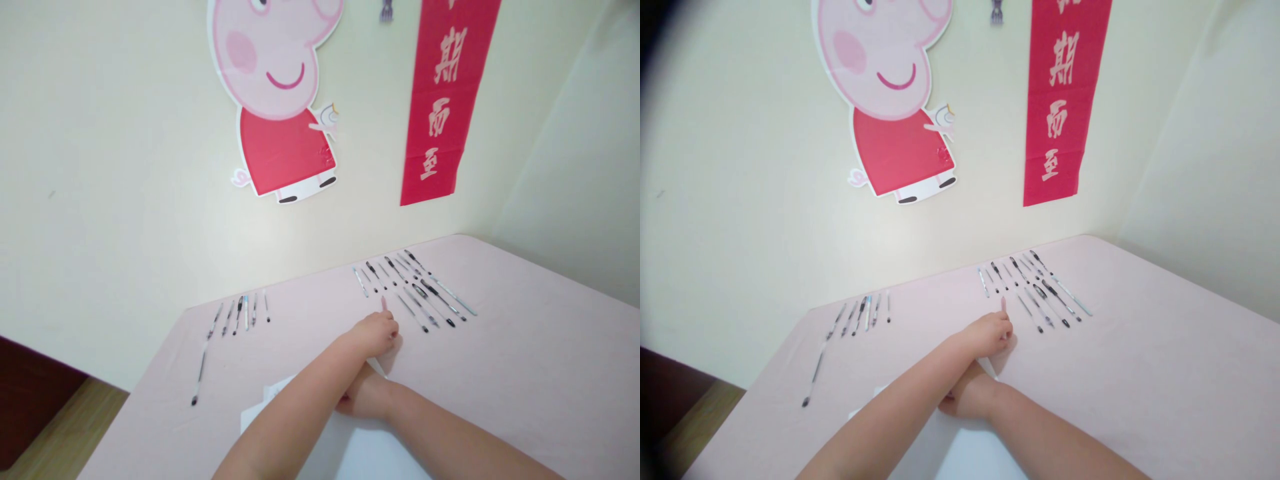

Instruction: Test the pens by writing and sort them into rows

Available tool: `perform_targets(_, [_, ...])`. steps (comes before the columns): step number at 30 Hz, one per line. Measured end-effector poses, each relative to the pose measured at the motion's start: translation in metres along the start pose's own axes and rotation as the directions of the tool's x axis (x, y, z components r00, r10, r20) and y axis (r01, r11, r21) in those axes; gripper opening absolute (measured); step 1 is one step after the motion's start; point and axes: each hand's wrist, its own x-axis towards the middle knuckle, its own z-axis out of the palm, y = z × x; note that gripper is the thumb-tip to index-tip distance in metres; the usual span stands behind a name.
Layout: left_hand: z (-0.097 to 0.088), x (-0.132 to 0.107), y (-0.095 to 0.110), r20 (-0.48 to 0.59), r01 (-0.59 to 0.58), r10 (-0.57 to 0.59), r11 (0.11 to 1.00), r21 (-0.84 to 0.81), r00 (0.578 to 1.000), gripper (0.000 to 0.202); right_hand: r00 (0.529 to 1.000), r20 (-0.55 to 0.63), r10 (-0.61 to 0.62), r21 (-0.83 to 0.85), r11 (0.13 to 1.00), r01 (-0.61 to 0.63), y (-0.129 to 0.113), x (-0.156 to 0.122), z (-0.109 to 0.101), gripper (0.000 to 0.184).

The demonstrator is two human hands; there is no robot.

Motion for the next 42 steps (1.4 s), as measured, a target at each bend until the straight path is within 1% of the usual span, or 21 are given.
perform_targets(2, [-0.002, -0.013, -0.006, -0.008, 0.009, -0.01, 1.0, -0.026, 1.0, 0.011, 1.0, -0.006, 0.024, -0.026, 0.999, -0.024, -0.004, 0.0, -0.004, 0.018])
perform_targets(4, [-0.004, -0.028, -0.014, -0.027, 0.042, -0.043, 0.998, -0.047, 0.999, 0.01, 1.0, -0.006, 0.02, -0.036, 0.999, -0.02, -0.006, 0.001, -0.006, 0.015])
perform_targets(6, [-0.006, -0.044, -0.025, -0.05, 0.095, -0.099, 0.993, -0.065, 0.994, 0.012, 1.0, 0.0, -0.008, -0.034, 0.999, 0.008, -0.007, 0.002, -0.009, 0.012])
perform_targets(8, [-0.008, -0.062, -0.036, -0.081, 0.151, -0.157, 0.985, -0.081, 0.984, 0.018, 1.0, 0.0, -0.019, -0.041, 0.999, 0.019, -0.007, 0.002, -0.01, 0.011])
perform_targets(11, [-0.008, -0.095, -0.047, -0.121, 0.207, -0.219, 0.973, -0.106, 0.968, 0.023, 1.0, 0.007, -0.001, -0.057, 0.998, 0.001, -0.008, 0.002, -0.012, 0.011])
perform_targets(13, [-0.007, -0.122, -0.05, -0.139, 0.232, -0.248, 0.965, -0.123, 0.959, 0.02, 1.0, 0.023, -0.001, -0.059, 0.998, 0.003, -0.009, 0.002, -0.014, 0.011])
perform_targets(15, [-0.005, -0.15, -0.05, -0.201, 0.284, -0.321, 0.939, -0.192, 0.926, 0.018, 0.999, 0.034, -0.003, -0.06, 0.998, 0.005, -0.01, 0.001, -0.015, 0.011])
perform_targets(17, [-0.003, -0.177, -0.048, -0.221, 0.374, -0.42, 0.901, -0.221, 0.88, 0.019, 0.999, 0.035, 0.0, -0.057, 0.998, 0.002, -0.01, 0.001, -0.015, 0.01])
perform_targets(19, [-0.001, -0.204, -0.046, -0.239, 0.483, -0.532, 0.843, -0.236, 0.812, 0.02, 0.999, 0.032, 0.008, -0.052, 0.999, -0.006, -0.01, 0.0, -0.015, 0.01])
perform_targets(22, [0.002, -0.24, -0.045, -0.239, 0.617, -0.663, 0.748, -0.245, 0.709, 0.02, 0.999, 0.04, 0.007, -0.038, 0.999, -0.006, -0.01, 0.001, -0.015, 0.01])
perform_targets(24, [0.006, -0.262, -0.046, -0.248, 0.67, -0.718, 0.696, -0.257, 0.65, 0.021, 0.999, 0.044, 0.005, -0.039, 0.999, -0.003, -0.009, 0.001, -0.015, 0.011])
perform_targets(27, [0.012, -0.291, -0.053, -0.306, 0.719, -0.764, 0.641, -0.269, 0.568, 0.02, 0.999, 0.041, -0.001, -0.048, 0.999, 0.003, -0.009, 0.001, -0.015, 0.011])
perform_targets(29, [0.014, -0.306, -0.058, -0.364, 0.754, -0.797, 0.589, -0.29, 0.483, 0.017, 0.999, 0.036, -0.007, -0.048, 0.999, 0.008, -0.009, 0.001, -0.015, 0.011])
perform_targets(31, [0.016, -0.317, -0.063, -0.405, 0.785, -0.82, 0.539, -0.306, 0.405, 0.014, 0.999, 0.03, -0.011, -0.041, 0.999, 0.012, -0.009, 0.0, -0.015, 0.012])
perform_targets(33, [0.017, -0.324, -0.066, -0.424, 0.81, -0.834, 0.5, -0.307, 0.354, 0.012, 1.0, 0.027, -0.013, -0.035, 0.999, 0.014, -0.009, 0.0, -0.016, 0.012])
perform_targets(40, [0.016, -0.334, -0.068, -0.465, 0.887, -0.859, 0.372, -0.276, 0.215, 0.013, 0.999, 0.027, -0.017, -0.041, 0.999, 0.018, -0.009, 0.0, -0.015, 0.012])
perform_targets(42, [0.015, -0.337, -0.07, -0.467, 0.904, -0.863, 0.34, -0.258, 0.191, 0.013, 0.999, 0.032, -0.015, -0.047, 0.999, 0.016, -0.008, 0.0, -0.014, 0.012])
